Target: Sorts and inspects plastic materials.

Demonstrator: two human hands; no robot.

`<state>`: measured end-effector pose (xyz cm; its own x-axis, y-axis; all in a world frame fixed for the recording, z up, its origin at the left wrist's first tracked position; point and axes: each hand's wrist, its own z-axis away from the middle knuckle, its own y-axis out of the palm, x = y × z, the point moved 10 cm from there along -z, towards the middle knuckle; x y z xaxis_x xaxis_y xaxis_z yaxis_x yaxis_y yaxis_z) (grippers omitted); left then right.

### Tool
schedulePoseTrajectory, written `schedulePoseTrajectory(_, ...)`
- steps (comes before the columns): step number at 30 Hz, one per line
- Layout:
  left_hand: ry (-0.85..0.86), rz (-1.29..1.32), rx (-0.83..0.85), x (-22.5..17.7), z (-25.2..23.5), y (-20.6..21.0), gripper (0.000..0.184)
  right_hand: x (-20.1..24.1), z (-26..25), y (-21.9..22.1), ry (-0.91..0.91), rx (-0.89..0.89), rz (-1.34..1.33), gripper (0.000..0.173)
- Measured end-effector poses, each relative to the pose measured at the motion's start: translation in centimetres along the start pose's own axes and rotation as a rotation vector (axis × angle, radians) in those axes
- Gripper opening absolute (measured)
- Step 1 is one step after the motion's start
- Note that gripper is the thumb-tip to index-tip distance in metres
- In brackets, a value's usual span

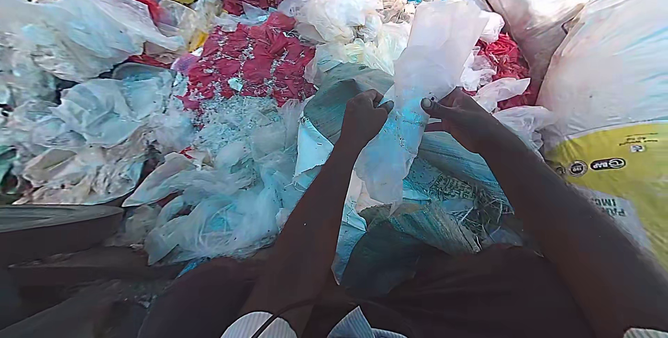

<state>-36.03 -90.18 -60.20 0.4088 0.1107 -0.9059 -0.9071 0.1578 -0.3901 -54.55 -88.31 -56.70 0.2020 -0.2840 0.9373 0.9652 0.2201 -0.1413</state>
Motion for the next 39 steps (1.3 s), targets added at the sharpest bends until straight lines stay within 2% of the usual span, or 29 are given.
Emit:
schedulePoseTrajectory(4, 0.142, 0.09, 0.014, -0.8, 0.2, 0.2, 0.022, 0.2, -0.2, 0.4, -0.032, -0.061, -0.056, 0.027)
schedulePoseTrajectory(9, 0.339, 0.131, -0.004, -2.5, 0.6, -0.2, 0.043, 0.4, -0.6, -0.9, -0.048, -0.201, -0.03, 0.025)
schedulePoseTrajectory(12, 0.555, 0.011, -0.141, -4.8, 1.6, -1.2, 0.037, 0.3, -0.7, -1.1, -0.056, -0.221, -0.002, 0.028)
schedulePoseTrajectory(15, 0.691, -0.105, -0.214, -6.6, 2.9, -0.9, 0.025, 1.3, -0.7, -1.8, -0.096, -0.298, 0.128, 0.033)
schedulePoseTrajectory(20, 0.737, -0.18, -0.147, -7.0, 3.3, 1.4, 0.022, 2.9, -0.6, -2.9, -0.189, -0.403, 0.502, 0.045)
schedulePoseTrajectory(23, 0.753, -0.196, -0.125, -7.2, 3.6, 1.9, 0.015, 3.3, -0.1, -2.9, -0.178, -0.436, 0.624, 0.045)
schedulePoseTrajectory(27, 0.812, -0.176, -0.15, -8.0, 4.3, 2.3, 0.009, 3.5, 0.0, -3.1, -0.118, -0.474, 0.695, 0.048)
schedulePoseTrajectory(33, 0.673, -0.158, 0.049, -7.0, 3.4, 4.5, 0.022, 3.3, -0.1, -2.5, -0.08, -0.418, 0.783, 0.046)
schedulePoseTrajectory(36, 0.643, -0.17, 0.117, -6.7, 3.3, 5.0, 0.015, 3.0, -0.2, -2.0, -0.093, -0.388, 0.813, 0.043)
schedulePoseTrajectory(39, 0.632, -0.088, 0.098, -6.6, 3.2, 4.3, 0.011, 3.2, -0.3, -1.8, -0.13, -0.371, 0.854, 0.042)
